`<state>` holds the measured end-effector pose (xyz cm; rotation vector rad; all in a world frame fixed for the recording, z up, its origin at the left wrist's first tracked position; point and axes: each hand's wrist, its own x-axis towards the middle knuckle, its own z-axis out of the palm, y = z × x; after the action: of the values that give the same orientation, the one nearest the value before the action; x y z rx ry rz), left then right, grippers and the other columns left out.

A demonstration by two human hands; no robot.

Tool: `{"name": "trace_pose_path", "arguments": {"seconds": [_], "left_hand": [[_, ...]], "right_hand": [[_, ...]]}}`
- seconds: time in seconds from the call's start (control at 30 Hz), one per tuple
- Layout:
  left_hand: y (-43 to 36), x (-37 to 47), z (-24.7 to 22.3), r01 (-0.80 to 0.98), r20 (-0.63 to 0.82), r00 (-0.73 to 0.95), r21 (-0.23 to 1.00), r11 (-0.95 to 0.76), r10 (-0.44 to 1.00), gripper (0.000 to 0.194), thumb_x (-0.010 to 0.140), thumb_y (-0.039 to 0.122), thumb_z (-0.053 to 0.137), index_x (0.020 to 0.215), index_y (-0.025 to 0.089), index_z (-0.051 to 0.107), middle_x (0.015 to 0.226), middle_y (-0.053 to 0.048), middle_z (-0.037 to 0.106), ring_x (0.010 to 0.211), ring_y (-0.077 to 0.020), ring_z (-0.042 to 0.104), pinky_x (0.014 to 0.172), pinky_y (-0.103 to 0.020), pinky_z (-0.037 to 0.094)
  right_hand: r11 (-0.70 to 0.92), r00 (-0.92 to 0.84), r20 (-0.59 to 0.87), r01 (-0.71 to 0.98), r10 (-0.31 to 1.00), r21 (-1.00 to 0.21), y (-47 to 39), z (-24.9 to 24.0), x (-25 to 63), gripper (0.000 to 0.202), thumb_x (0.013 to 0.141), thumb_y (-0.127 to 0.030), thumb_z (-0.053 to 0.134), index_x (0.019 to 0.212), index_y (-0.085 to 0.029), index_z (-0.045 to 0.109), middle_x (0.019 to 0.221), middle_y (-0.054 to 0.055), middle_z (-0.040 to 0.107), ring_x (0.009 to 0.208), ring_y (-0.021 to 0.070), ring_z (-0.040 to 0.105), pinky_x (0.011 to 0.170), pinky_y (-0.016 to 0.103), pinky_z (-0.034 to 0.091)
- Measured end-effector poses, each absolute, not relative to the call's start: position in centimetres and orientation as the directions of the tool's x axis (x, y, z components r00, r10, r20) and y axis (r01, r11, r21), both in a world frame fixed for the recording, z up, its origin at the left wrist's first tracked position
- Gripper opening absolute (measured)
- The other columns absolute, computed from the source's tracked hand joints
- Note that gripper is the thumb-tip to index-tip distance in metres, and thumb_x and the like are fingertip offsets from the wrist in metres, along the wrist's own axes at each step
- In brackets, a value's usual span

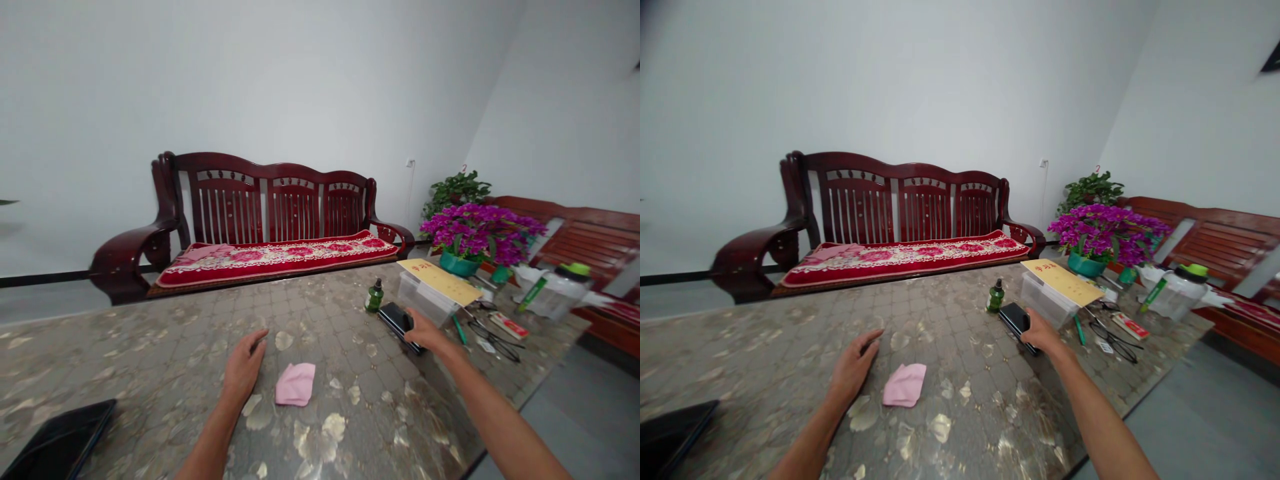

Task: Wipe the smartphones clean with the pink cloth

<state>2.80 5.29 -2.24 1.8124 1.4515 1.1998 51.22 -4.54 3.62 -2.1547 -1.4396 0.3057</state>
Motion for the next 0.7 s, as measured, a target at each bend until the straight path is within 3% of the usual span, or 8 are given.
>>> {"name": "trace_pose_path", "arguments": {"seconds": [0.23, 0.47, 0.7], "left_hand": [[5.3, 2.8, -2.3, 0.482, 0.301, 0.024, 0.832, -0.275, 0.953, 0.044, 0.08, 0.045, 0.047, 0.106, 0.02, 0.071, 0.115, -0.009, 0.073, 0.111, -0.0294, 0.064, 0.102, -0.045, 0.046], [5.3, 2.8, -2.1, 0.508, 0.275, 0.019, 0.825, -0.246, 0.961, 0.044, 0.079, 0.043, 0.045, 0.106, 0.02, 0.072, 0.114, -0.008, 0.073, 0.111, -0.0279, 0.064, 0.102, -0.042, 0.046], [5.3, 2.8, -2.2, 0.507, 0.281, 0.024, 0.824, -0.254, 0.959, 0.044, 0.08, 0.043, 0.045, 0.107, 0.02, 0.071, 0.113, -0.007, 0.073, 0.11, -0.0274, 0.065, 0.1, -0.041, 0.047]], "right_hand": [[-0.36, 0.423, 0.03, 0.804, 0.906, -0.473, -3.9, 3.4, 51.0, 0.09, 0.051, -0.016, 0.069, 0.139, -0.009, 0.049, 0.134, 0.02, 0.06, 0.125, 0.0373, 0.054, 0.103, 0.043, 0.042], [-0.351, 0.4, 0.035, 0.84, 0.916, -0.414, -3.9, 3.0, 50.8, 0.088, 0.053, -0.017, 0.071, 0.138, -0.013, 0.051, 0.134, 0.016, 0.06, 0.124, 0.0375, 0.055, 0.104, 0.044, 0.041], [-0.399, 0.437, 0.052, 0.859, 0.898, -0.322, -4.0, 2.7, 50.2, 0.085, 0.065, -0.033, 0.074, 0.143, -0.011, 0.046, 0.136, 0.02, 0.057, 0.126, 0.0371, 0.053, 0.103, 0.045, 0.041]]}}
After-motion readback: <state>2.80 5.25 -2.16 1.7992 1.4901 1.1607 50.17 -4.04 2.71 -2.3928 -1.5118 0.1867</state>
